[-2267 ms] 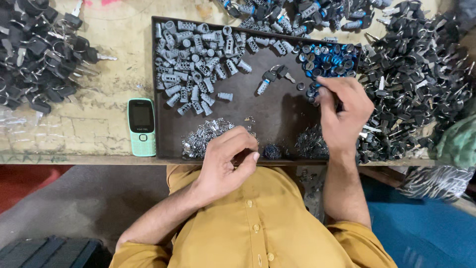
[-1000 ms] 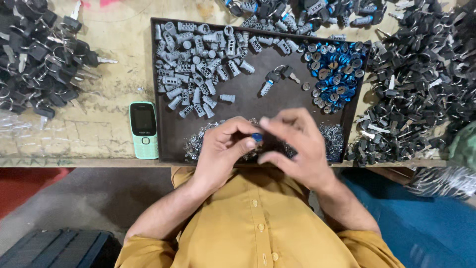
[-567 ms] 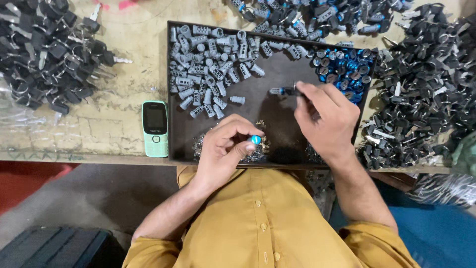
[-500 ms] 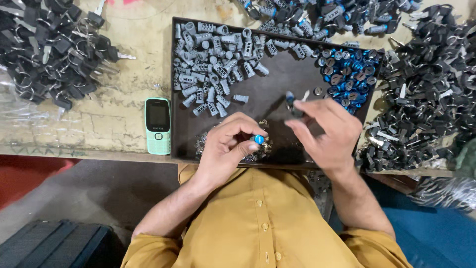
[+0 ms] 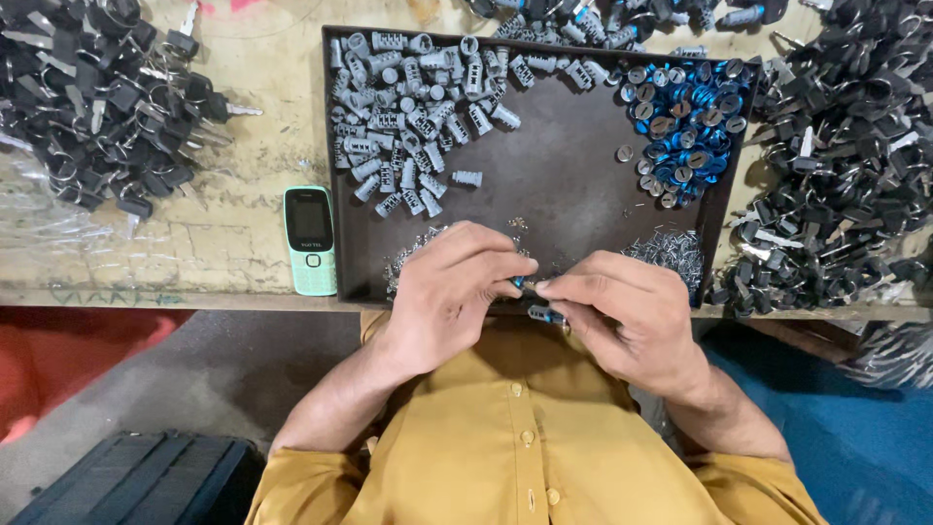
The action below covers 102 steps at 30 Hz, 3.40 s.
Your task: The person sits at a workbench and assembles small metal lock components by hand. They pick gray and blue cylindrical parts from a tray, fit pieces together between the fingers, and place the assembled parts back onto the tray, repeating the process with new components.
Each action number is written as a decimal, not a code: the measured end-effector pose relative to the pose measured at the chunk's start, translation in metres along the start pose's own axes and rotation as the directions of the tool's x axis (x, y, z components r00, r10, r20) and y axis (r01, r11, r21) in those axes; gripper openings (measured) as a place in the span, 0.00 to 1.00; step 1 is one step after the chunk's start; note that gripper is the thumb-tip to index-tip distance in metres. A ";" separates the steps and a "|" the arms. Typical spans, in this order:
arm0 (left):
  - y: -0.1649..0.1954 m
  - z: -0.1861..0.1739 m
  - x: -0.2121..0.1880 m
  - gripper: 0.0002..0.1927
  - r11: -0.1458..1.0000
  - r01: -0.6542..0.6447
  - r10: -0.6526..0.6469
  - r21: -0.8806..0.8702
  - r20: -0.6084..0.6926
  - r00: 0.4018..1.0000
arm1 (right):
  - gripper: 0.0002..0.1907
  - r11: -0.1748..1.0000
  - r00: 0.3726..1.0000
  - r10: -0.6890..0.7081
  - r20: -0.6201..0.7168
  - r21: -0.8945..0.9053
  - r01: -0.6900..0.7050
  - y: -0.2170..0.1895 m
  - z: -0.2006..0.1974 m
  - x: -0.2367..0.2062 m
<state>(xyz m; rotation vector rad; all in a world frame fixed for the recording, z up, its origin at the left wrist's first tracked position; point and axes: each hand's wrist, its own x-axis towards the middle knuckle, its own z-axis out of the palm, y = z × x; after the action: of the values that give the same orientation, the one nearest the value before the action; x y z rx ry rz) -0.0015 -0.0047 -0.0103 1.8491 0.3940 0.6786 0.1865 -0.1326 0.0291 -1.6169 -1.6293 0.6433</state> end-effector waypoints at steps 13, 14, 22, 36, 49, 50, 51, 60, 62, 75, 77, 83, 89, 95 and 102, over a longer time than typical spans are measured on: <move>0.004 0.010 -0.007 0.19 0.994 -0.026 0.033 0.107 -0.064 0.997 | 0.16 0.467 0.842 0.489 0.229 0.747 -0.474 0.032 0.013 -0.019; 0.004 0.010 -0.007 0.19 0.994 -0.045 0.052 0.095 -0.071 0.996 | 0.15 0.395 0.833 0.483 0.269 0.783 -0.481 0.034 0.014 -0.018; 0.010 -0.010 -0.016 0.15 0.977 0.196 -0.210 -0.087 -0.214 0.954 | 0.07 0.761 0.923 0.344 0.171 0.526 -0.381 0.017 -0.023 0.022; -0.014 -0.021 -0.034 0.07 0.973 0.189 -0.222 -0.132 -0.311 0.924 | 0.09 0.892 0.998 0.062 0.003 -0.449 -0.054 0.028 0.045 0.049; -0.014 -0.009 -0.018 0.08 0.949 0.267 -0.299 -0.169 -0.210 0.931 | 0.10 0.950 0.993 -0.002 -0.122 -0.309 -0.036 0.026 0.039 0.052; -0.016 -0.006 -0.018 0.08 0.937 0.272 -0.310 -0.220 -0.165 0.936 | 0.11 0.961 0.987 -0.050 -0.152 -0.277 0.006 0.019 0.040 0.043; -0.019 -0.004 -0.018 0.08 0.922 0.282 -0.319 -0.265 -0.109 0.942 | 0.11 0.970 0.977 -0.089 -0.193 -0.241 0.040 0.012 0.043 0.034; -0.031 0.026 -0.015 0.06 0.754 0.461 -0.346 -0.467 0.314 0.884 | 0.11 0.999 0.979 -0.037 -0.200 0.004 0.039 0.026 0.040 -0.035; -0.028 0.031 -0.013 0.05 0.822 0.445 -0.332 -0.356 0.335 0.882 | 0.12 0.998 0.977 0.023 -0.214 0.070 -0.008 0.032 0.038 -0.047; -0.002 0.048 -0.017 0.03 0.897 0.357 -0.317 -0.260 0.185 0.930 | 0.14 0.884 0.920 0.298 -0.253 -0.292 -0.367 0.049 0.001 -0.050; -0.002 0.046 -0.019 0.03 0.899 0.341 -0.306 -0.275 0.165 0.938 | 0.12 0.888 0.956 0.220 -0.196 -0.365 -0.279 0.050 0.004 -0.046; -0.006 0.047 -0.024 0.05 0.880 0.344 -0.311 -0.326 0.153 0.938 | 0.09 0.883 0.982 0.162 -0.093 -0.430 -0.186 0.048 0.011 -0.037; -0.013 0.044 -0.029 0.05 0.837 0.390 -0.353 -0.384 0.165 0.921 | 0.09 0.904 0.994 0.107 0.007 -0.418 -0.094 0.055 0.014 -0.023; -0.014 0.044 -0.030 0.06 0.810 0.432 -0.394 -0.396 0.178 0.902 | 0.10 0.917 0.981 0.110 -0.157 -0.364 -0.161 0.050 0.006 -0.017; -0.018 0.058 -0.018 0.03 0.530 0.539 -0.485 -0.654 0.288 0.826 | 0.05 0.949 0.952 0.237 -0.195 0.258 -0.184 0.020 0.024 -0.039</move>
<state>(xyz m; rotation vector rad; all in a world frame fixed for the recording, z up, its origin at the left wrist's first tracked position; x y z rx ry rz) 0.0213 -0.0510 -0.0467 0.9102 0.5109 0.2696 0.1775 -0.1663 -0.0067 -1.6339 -1.1786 0.7075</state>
